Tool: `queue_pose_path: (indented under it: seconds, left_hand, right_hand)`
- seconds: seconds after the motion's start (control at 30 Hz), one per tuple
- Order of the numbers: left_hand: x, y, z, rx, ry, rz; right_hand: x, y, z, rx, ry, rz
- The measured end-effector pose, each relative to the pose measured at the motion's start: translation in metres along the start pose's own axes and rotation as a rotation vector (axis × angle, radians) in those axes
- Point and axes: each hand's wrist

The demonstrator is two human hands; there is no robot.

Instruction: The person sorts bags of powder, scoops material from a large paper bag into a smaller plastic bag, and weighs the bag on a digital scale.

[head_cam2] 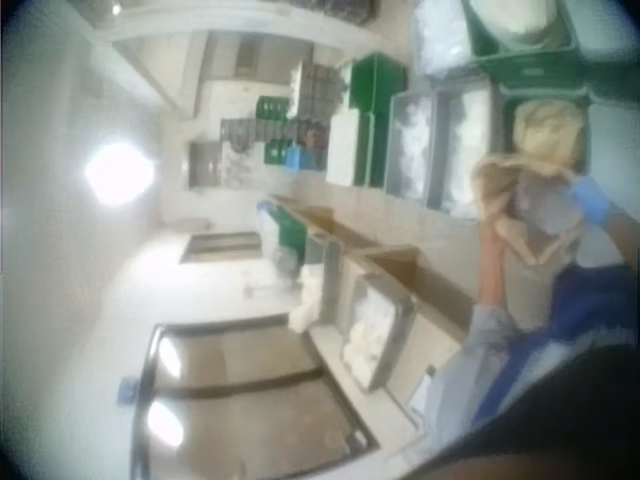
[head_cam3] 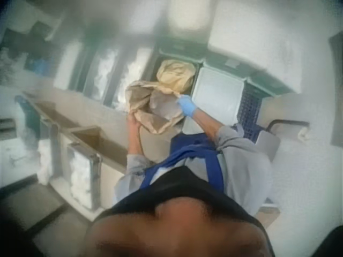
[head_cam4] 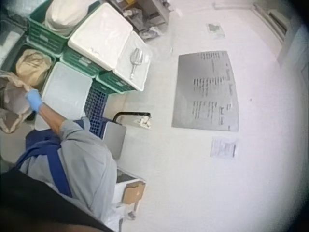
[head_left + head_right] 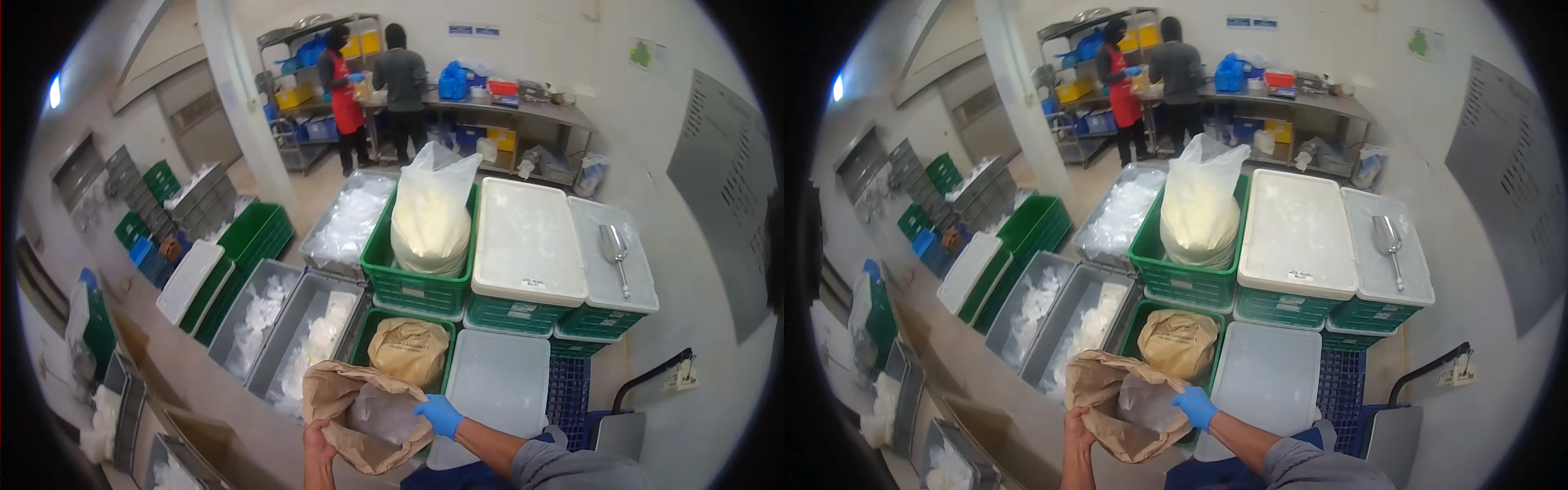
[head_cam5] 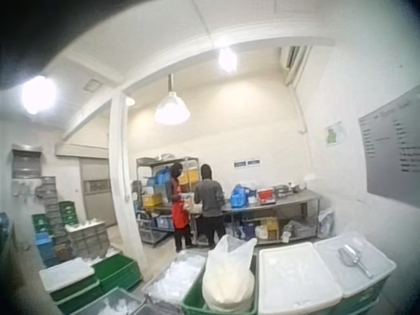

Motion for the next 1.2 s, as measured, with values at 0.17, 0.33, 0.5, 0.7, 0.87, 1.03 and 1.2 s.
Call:
queue_pose_path:
  seconds: [0.17,0.33,0.5,0.7,0.87,1.03,1.2]
  left_hand:
    - [-0.042,0.04,0.089,0.115,-0.047,0.138]
    - [-0.121,0.059,0.201,0.256,-0.263,0.413]
    - [-0.173,0.057,0.278,0.28,-0.503,0.601]
    - [-0.178,0.021,0.334,0.313,-0.651,0.547]
    - [-0.152,-0.044,0.349,0.341,-0.701,0.314]
    - [-0.104,-0.144,0.315,0.311,-0.602,0.053]
    - [-0.078,-0.191,0.326,0.706,-0.658,0.115]
  right_hand:
    - [-0.061,-0.102,-0.01,-0.029,-0.084,-0.224]
    - [-0.157,-0.214,-0.048,0.037,-0.217,-0.531]
    - [-0.251,-0.271,-0.112,0.386,-0.333,-0.777]
    - [-0.317,-0.296,-0.162,0.424,-0.231,-0.921]
    - [-0.294,-0.265,-0.191,0.077,-0.066,-0.954]
    - [-0.246,-0.191,-0.24,-0.181,0.151,-0.733]
    - [-0.249,-0.147,-0.334,-0.026,0.034,-0.535]
Point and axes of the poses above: each hand's wrist, its own x-axis towards the middle knuckle, its own z-axis out of the palm, y = z × x, and after that the axes turned 8 degrees about -x, right-handed
